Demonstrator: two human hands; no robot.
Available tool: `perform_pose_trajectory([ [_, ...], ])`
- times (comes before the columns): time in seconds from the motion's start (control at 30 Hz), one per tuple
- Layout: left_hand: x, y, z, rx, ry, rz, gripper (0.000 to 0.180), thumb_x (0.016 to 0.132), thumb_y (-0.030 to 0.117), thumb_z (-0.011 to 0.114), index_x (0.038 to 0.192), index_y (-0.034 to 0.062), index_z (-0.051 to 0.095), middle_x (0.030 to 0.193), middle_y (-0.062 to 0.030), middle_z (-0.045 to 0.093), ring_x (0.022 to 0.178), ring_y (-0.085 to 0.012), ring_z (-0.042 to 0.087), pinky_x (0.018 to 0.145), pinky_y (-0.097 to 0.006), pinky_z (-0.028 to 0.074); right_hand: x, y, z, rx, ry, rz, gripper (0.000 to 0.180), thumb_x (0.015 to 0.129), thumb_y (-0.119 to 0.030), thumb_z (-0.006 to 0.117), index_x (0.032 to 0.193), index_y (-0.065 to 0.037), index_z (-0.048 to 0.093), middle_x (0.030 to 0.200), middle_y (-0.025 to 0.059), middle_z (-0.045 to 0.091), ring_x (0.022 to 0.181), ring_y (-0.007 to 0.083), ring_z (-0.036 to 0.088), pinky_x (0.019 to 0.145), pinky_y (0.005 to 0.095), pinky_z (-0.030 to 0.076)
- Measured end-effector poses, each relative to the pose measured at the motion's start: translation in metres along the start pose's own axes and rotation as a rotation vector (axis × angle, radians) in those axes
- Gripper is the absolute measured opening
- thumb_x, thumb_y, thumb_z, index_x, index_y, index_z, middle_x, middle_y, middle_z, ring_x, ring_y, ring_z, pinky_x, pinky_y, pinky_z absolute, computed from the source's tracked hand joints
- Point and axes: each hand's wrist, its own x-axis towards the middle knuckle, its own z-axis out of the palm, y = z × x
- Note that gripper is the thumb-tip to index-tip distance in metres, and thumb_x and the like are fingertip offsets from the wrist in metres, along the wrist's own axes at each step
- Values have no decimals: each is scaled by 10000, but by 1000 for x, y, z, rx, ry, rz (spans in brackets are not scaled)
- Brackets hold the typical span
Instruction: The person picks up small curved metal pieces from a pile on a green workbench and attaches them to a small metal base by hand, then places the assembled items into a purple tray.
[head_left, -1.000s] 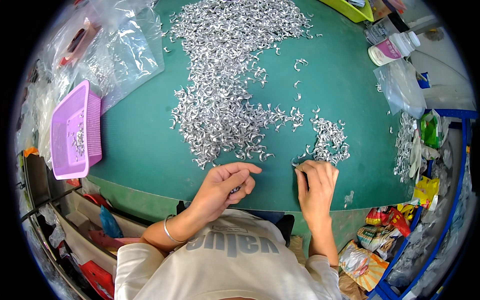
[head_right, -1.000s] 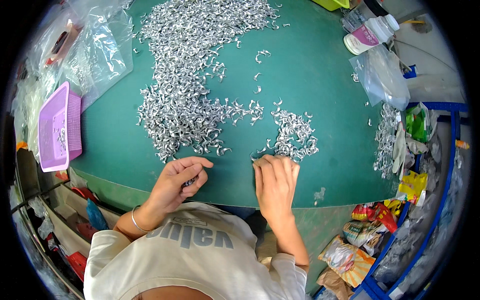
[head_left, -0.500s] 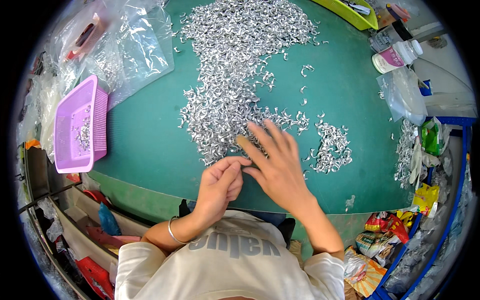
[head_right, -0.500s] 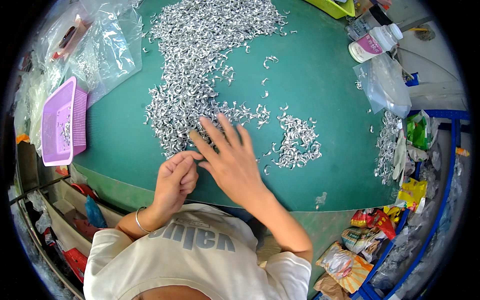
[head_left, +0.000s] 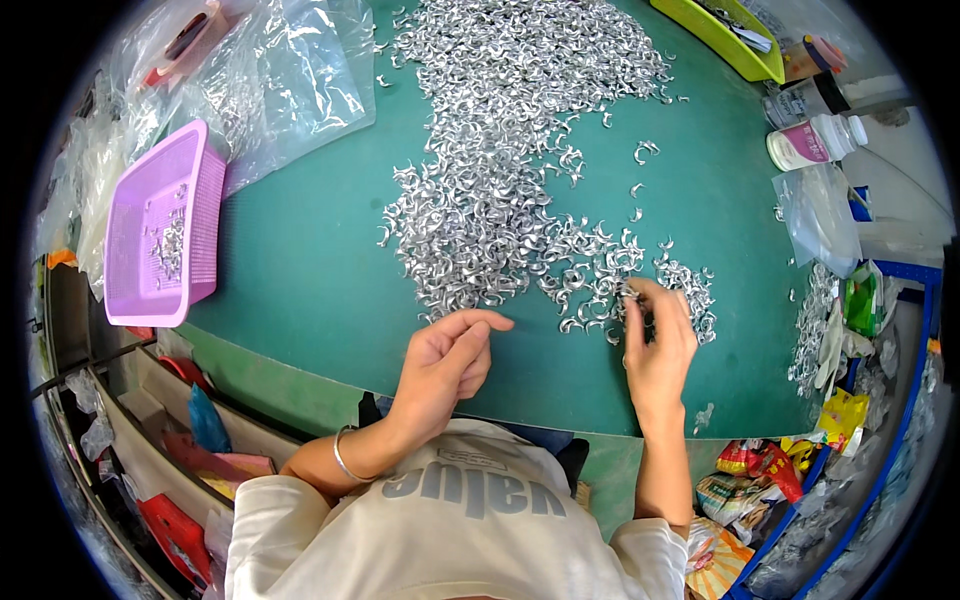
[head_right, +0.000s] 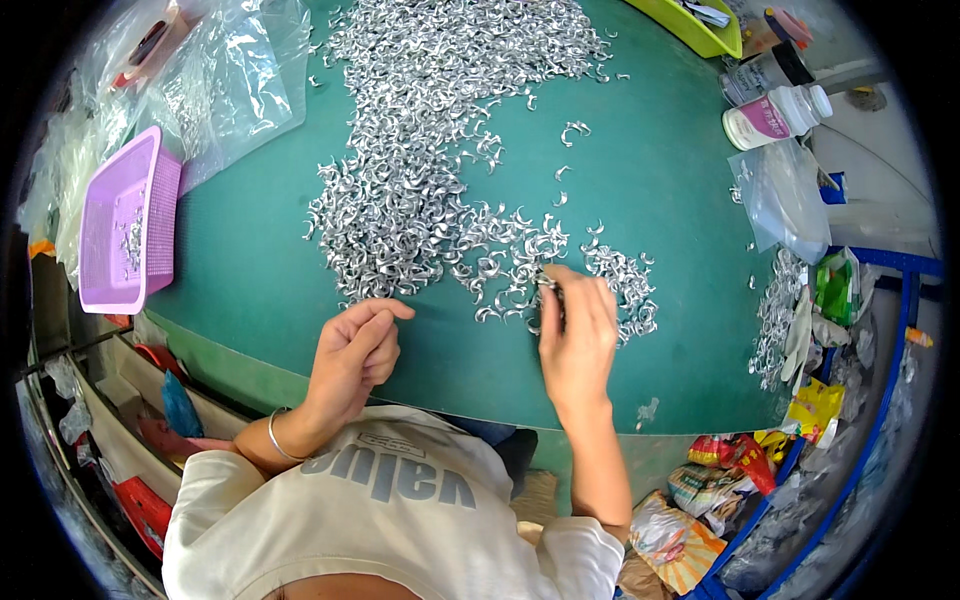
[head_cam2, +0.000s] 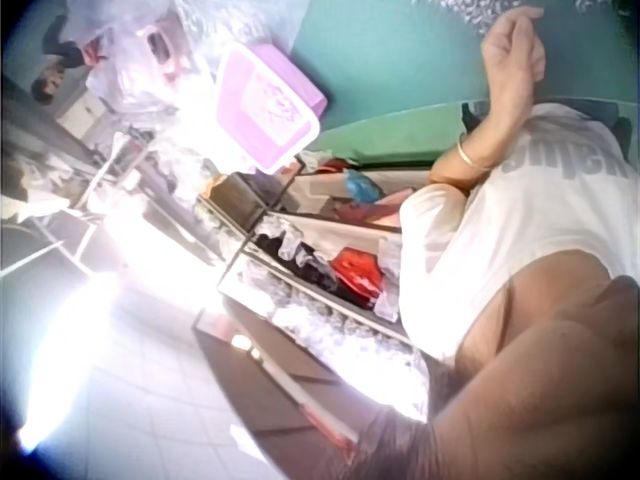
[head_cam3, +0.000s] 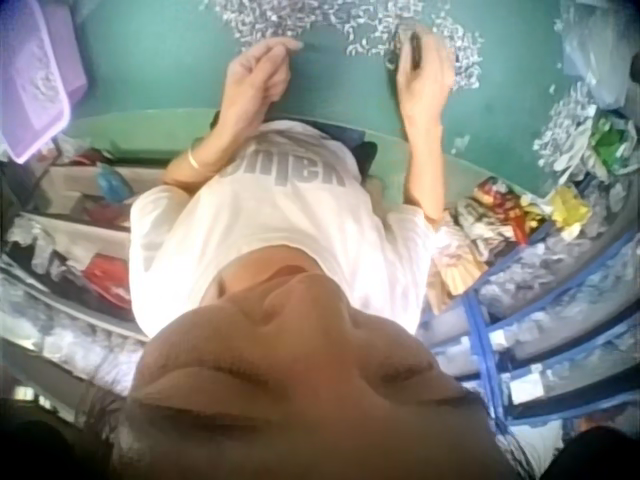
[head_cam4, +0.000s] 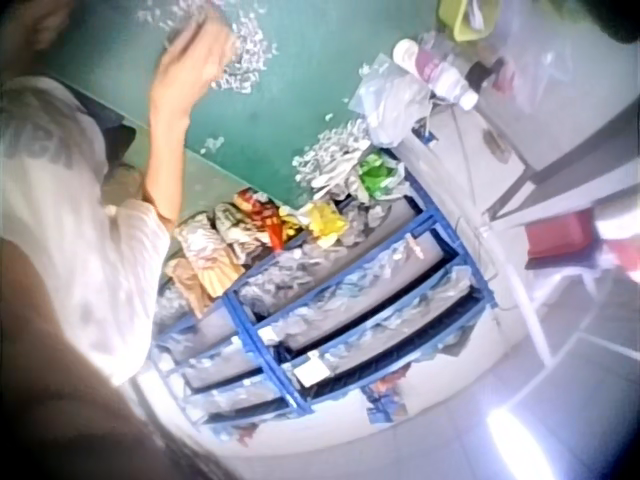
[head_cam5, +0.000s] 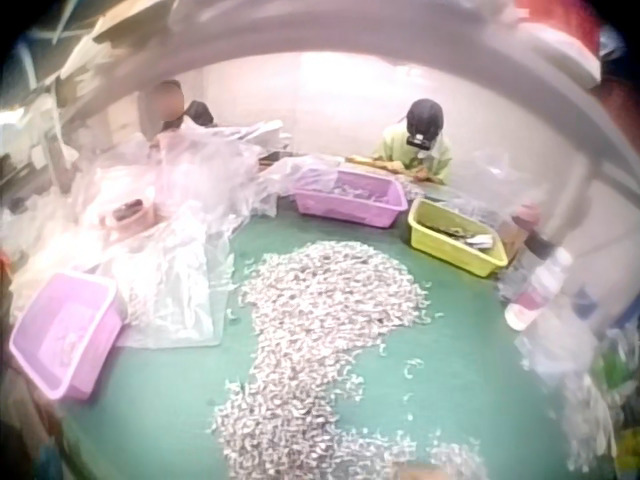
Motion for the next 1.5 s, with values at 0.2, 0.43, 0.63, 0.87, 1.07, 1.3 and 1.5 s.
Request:
perform_pose_trajectory([
  [0.2, 1, 0, 0, 21, -26, -24, 180, 926, 122, 418, 985, 1, 537, 530, 69, 304, 432, -20, 214, 383, -194, 152, -4, -6, -6, -93, 59, 27, 115, 735, 17, 609, 845, -15, 602, 725, 93, 569, 660, 240, 500, 637, 329, 381],
  [0.43, 3, -2, 4, 75, -69, -58, 163, 907, 106, 455, 994, 5, 549, 548, 72, 333, 452, -16, 233, 396, -194, 162, -16, -12, -9, 255, 79, 195, 87, 721, 55, 605, 792, 5, 600, 763, 90, 596, 700, 206, 524, 676, 293, 409],
  [0.63, 7, -9, 19, 328, -147, 115, 170, 827, 73, 583, 987, 14, 588, 594, 69, 411, 521, -9, 326, 460, -177, 251, -35, -37, -2, 669, -44, 292, 131, 679, 102, 618, 778, 24, 583, 794, 89, 606, 751, 196, 545, 691, 287, 433],
  [0.87, 10, -8, 28, 392, -143, 152, 126, 782, 57, 636, 901, 17, 634, 618, 63, 467, 572, -4, 371, 500, -170, 292, -35, -38, -9, 550, -98, 39, 174, 664, 104, 627, 811, 21, 587, 844, 98, 622, 793, 209, 551, 698, 302, 437],
  [1.07, 4, -7, 32, 355, -100, 144, 94, 770, 27, 634, 863, 19, 644, 628, 67, 485, 556, 4, 361, 476, -166, 258, -48, -44, 0, 940, 5, 288, 252, 708, 133, 607, 932, 31, 554, 910, 102, 607, 826, 152, 528, 723, 271, 402],
  [1.3, -1, -4, 33, 385, -173, 199, 152, 767, -22, 615, 916, 3, 617, 601, 67, 429, 561, -6, 360, 505, -170, 305, -49, -49, -6, 1065, 8, 428, 239, 697, 157, 601, 910, 55, 562, 884, 100, 585, 812, 151, 506, 701, 246, 394],
  [1.5, -1, -4, 33, 363, -212, 179, 149, 772, -12, 610, 920, 3, 613, 598, 67, 419, 557, -5, 357, 499, -169, 300, -50, -49, -9, 1056, -8, 364, 224, 667, 153, 627, 866, 62, 576, 888, 105, 572, 822, 166, 504, 707, 256, 400],
])
